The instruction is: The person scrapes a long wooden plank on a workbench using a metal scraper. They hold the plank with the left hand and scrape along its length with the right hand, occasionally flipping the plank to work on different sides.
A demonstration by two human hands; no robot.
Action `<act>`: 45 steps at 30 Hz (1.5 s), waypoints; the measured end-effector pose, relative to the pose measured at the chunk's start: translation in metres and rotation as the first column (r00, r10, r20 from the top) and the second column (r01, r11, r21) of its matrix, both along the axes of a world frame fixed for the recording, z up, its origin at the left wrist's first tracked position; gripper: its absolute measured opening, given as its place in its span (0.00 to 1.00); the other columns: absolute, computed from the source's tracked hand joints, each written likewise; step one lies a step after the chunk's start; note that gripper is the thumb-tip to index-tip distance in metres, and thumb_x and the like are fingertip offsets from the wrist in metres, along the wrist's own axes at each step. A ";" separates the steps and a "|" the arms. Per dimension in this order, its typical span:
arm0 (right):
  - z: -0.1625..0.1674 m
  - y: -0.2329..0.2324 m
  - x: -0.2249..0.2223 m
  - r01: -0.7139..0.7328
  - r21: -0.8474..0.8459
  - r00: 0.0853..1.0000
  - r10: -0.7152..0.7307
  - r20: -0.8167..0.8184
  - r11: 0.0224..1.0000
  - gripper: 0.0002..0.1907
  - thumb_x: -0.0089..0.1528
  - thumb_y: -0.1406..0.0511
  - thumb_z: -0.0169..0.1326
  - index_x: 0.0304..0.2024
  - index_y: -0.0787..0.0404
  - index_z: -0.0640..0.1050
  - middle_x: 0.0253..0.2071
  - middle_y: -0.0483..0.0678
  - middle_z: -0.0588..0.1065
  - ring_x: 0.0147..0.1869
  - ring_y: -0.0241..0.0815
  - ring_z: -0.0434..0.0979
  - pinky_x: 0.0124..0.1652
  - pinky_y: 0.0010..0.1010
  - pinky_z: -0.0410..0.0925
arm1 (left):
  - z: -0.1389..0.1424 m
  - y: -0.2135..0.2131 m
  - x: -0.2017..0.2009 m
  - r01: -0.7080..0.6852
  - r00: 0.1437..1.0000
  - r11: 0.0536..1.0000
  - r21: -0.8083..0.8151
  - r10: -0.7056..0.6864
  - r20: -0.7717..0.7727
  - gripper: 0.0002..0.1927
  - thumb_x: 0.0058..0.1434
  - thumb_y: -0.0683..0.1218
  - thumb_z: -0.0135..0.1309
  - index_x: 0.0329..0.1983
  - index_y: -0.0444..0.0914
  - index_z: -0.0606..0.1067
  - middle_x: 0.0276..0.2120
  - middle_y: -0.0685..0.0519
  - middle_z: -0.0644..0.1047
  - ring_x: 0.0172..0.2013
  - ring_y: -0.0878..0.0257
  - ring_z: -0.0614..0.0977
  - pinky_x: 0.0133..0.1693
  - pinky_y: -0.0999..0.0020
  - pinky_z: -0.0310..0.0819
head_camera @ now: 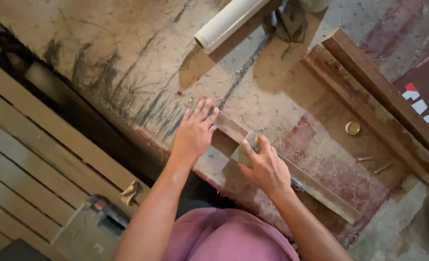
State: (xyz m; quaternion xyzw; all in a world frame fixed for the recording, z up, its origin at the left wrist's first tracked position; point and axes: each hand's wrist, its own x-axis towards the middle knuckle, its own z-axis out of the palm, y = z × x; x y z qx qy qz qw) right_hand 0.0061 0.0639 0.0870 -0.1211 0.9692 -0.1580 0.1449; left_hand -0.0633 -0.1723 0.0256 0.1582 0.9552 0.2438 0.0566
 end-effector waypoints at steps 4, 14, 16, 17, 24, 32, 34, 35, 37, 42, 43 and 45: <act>0.003 0.002 -0.009 -0.056 -0.016 0.995 0.054 -0.082 0.998 0.34 0.51 0.50 0.66 0.59 0.47 0.75 0.63 0.55 0.66 0.53 0.57 0.78 0.40 0.43 0.74 | -0.005 0.000 -0.002 -0.001 1.000 0.997 -0.083 0.001 -0.001 0.27 0.62 0.40 0.47 0.66 0.45 0.73 0.72 0.49 0.66 0.72 0.53 0.64 0.68 0.45 0.57; -0.017 -0.014 -0.002 -0.207 0.094 0.975 0.213 -0.061 0.974 0.36 0.55 0.49 0.62 0.64 0.52 0.73 0.70 0.41 0.66 0.34 0.52 0.75 0.34 0.39 0.75 | 0.000 0.012 0.000 -0.029 0.996 0.994 -0.109 0.038 0.081 0.30 0.57 0.39 0.46 0.66 0.43 0.72 0.72 0.47 0.64 0.71 0.51 0.63 0.67 0.48 0.56; -0.019 -0.020 -0.005 -0.190 0.118 0.980 0.196 -0.042 0.975 0.35 0.56 0.48 0.61 0.64 0.51 0.72 0.71 0.40 0.65 0.33 0.52 0.75 0.34 0.39 0.75 | -0.001 0.012 0.001 -0.020 0.997 0.993 -0.116 0.028 0.066 0.30 0.59 0.39 0.46 0.67 0.41 0.71 0.72 0.46 0.64 0.71 0.51 0.64 0.67 0.49 0.57; -0.021 -0.026 -0.008 -0.191 0.101 0.978 0.198 -0.063 0.976 0.35 0.57 0.49 0.61 0.64 0.51 0.73 0.71 0.41 0.65 0.33 0.52 0.75 0.33 0.39 0.75 | -0.001 0.011 0.001 -0.023 0.998 0.994 -0.110 0.029 0.057 0.30 0.59 0.39 0.46 0.67 0.41 0.71 0.72 0.46 0.64 0.71 0.51 0.63 0.67 0.48 0.57; -0.031 -0.037 -0.002 -0.130 0.037 0.988 0.133 -0.079 0.991 0.33 0.57 0.50 0.60 0.62 0.54 0.74 0.71 0.44 0.67 0.34 0.55 0.77 0.34 0.42 0.75 | -0.004 -0.001 -0.004 0.055 0.993 0.984 -0.172 -0.035 0.115 0.31 0.57 0.39 0.47 0.67 0.44 0.71 0.72 0.47 0.63 0.71 0.51 0.63 0.66 0.41 0.54; -0.022 -0.058 -0.001 -0.198 -0.050 0.934 0.204 0.294 0.979 0.37 0.59 0.50 0.59 0.68 0.58 0.71 0.53 0.56 0.75 0.43 0.58 0.81 0.42 0.45 0.74 | -0.002 -0.022 -0.004 0.089 0.995 0.992 -0.091 -0.093 -0.043 0.32 0.59 0.42 0.49 0.70 0.43 0.69 0.72 0.46 0.64 0.72 0.49 0.62 0.66 0.37 0.52; -0.027 -0.052 0.006 -0.313 -0.260 0.908 0.368 0.200 0.914 0.34 0.56 0.50 0.59 0.62 0.54 0.74 0.68 0.54 0.71 0.39 0.61 0.80 0.40 0.48 0.73 | 0.002 -0.023 -0.004 0.106 0.991 0.983 -0.152 -0.118 -0.069 0.33 0.61 0.41 0.49 0.72 0.46 0.68 0.74 0.47 0.64 0.73 0.52 0.63 0.69 0.41 0.53; -0.029 -0.044 0.018 -0.220 -0.354 0.953 0.278 0.122 0.909 0.32 0.58 0.51 0.57 0.63 0.56 0.74 0.65 0.58 0.72 0.42 0.62 0.80 0.41 0.47 0.73 | 0.003 -0.020 -0.001 0.136 0.987 0.982 -0.133 -0.146 -0.068 0.32 0.59 0.46 0.52 0.70 0.45 0.68 0.72 0.43 0.64 0.72 0.47 0.62 0.67 0.39 0.52; -0.032 -0.010 0.052 -0.078 -0.526 0.997 0.076 -0.026 0.847 0.28 0.64 0.53 0.54 0.63 0.60 0.74 0.60 0.64 0.74 0.48 0.64 0.80 0.44 0.46 0.73 | 0.003 -0.002 0.007 0.174 0.980 0.981 -0.085 -0.181 -0.087 0.36 0.57 0.55 0.58 0.68 0.41 0.67 0.67 0.36 0.64 0.68 0.39 0.60 0.65 0.35 0.49; -0.057 0.060 0.134 0.794 -0.346 0.583 -0.466 0.666 0.499 0.22 0.70 0.53 0.46 0.50 0.64 0.78 0.35 0.54 0.81 0.33 0.55 0.79 0.35 0.38 0.71 | -0.009 0.058 0.021 0.387 0.907 0.915 -0.115 -0.400 -0.134 0.32 0.55 0.54 0.61 0.66 0.59 0.74 0.60 0.46 0.71 0.63 0.45 0.70 0.67 0.40 0.54; -0.061 0.065 0.147 0.916 -0.269 0.378 -0.421 0.825 0.296 0.23 0.69 0.52 0.44 0.50 0.65 0.77 0.34 0.53 0.81 0.29 0.55 0.78 0.32 0.39 0.69 | -0.011 0.063 0.017 0.356 0.906 0.920 -0.162 -0.382 -0.179 0.28 0.59 0.54 0.61 0.64 0.64 0.76 0.56 0.49 0.73 0.60 0.46 0.72 0.68 0.42 0.55; -0.065 0.070 0.170 0.947 -0.255 0.310 -0.346 0.886 0.197 0.25 0.68 0.52 0.46 0.51 0.66 0.76 0.32 0.51 0.82 0.29 0.49 0.77 0.31 0.36 0.69 | -0.015 0.063 0.000 0.449 0.884 0.886 -0.114 -0.460 -0.086 0.26 0.54 0.58 0.61 0.59 0.64 0.78 0.52 0.48 0.75 0.55 0.46 0.73 0.63 0.42 0.56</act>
